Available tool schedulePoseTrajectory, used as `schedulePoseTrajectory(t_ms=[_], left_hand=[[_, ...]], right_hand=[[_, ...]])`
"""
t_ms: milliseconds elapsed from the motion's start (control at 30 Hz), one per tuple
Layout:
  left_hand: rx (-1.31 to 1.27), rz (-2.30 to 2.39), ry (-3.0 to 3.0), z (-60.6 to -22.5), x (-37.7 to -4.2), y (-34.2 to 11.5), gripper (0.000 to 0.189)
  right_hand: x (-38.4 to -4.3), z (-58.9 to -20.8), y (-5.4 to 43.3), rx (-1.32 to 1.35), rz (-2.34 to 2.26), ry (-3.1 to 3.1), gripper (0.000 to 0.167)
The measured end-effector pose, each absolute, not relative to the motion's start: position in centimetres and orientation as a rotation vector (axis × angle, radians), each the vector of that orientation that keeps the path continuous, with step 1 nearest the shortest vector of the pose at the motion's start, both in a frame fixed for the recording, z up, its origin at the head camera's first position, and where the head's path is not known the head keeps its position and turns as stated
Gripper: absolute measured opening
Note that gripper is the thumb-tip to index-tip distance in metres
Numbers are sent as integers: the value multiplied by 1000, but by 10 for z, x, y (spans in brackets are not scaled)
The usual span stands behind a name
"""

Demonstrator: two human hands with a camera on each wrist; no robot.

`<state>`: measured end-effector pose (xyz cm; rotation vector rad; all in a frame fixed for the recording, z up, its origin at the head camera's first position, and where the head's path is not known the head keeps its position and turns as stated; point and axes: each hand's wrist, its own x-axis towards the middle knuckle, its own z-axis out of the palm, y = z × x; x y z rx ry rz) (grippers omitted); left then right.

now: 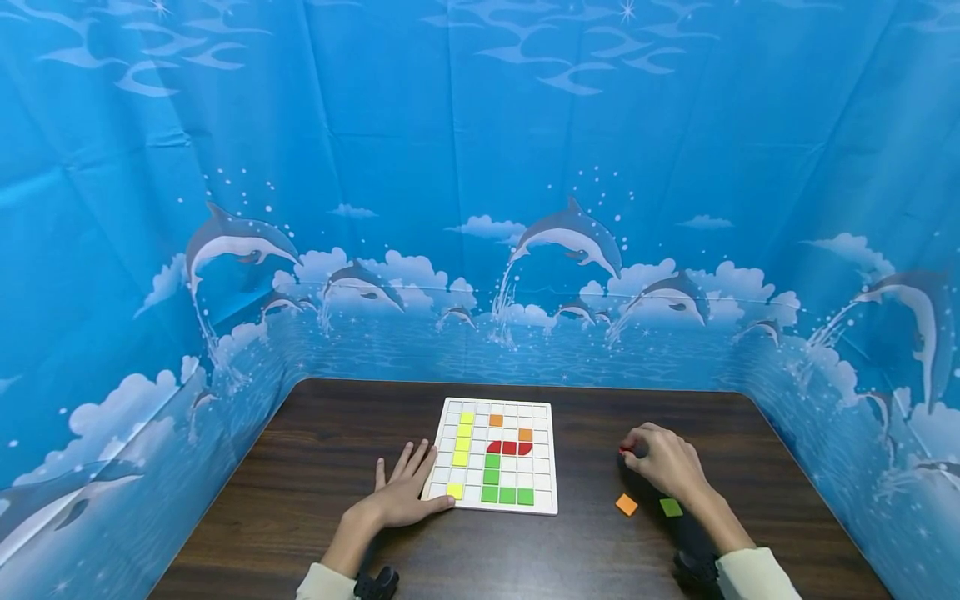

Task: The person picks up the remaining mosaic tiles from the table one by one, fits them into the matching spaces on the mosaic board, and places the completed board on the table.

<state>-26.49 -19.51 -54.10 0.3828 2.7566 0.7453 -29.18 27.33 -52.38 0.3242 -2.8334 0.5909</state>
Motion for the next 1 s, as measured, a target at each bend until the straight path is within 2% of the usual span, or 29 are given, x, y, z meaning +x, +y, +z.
schedulePoseTrajectory(t_ms=[533,1000], left_hand=[[372,715,2795,-565,-276,-200,112],[340,648,2785,-541,-266,-193,107]], right_hand=[[-304,-510,238,382,618,-2759,9],[-314,-501,213,413,692,-2748,8]])
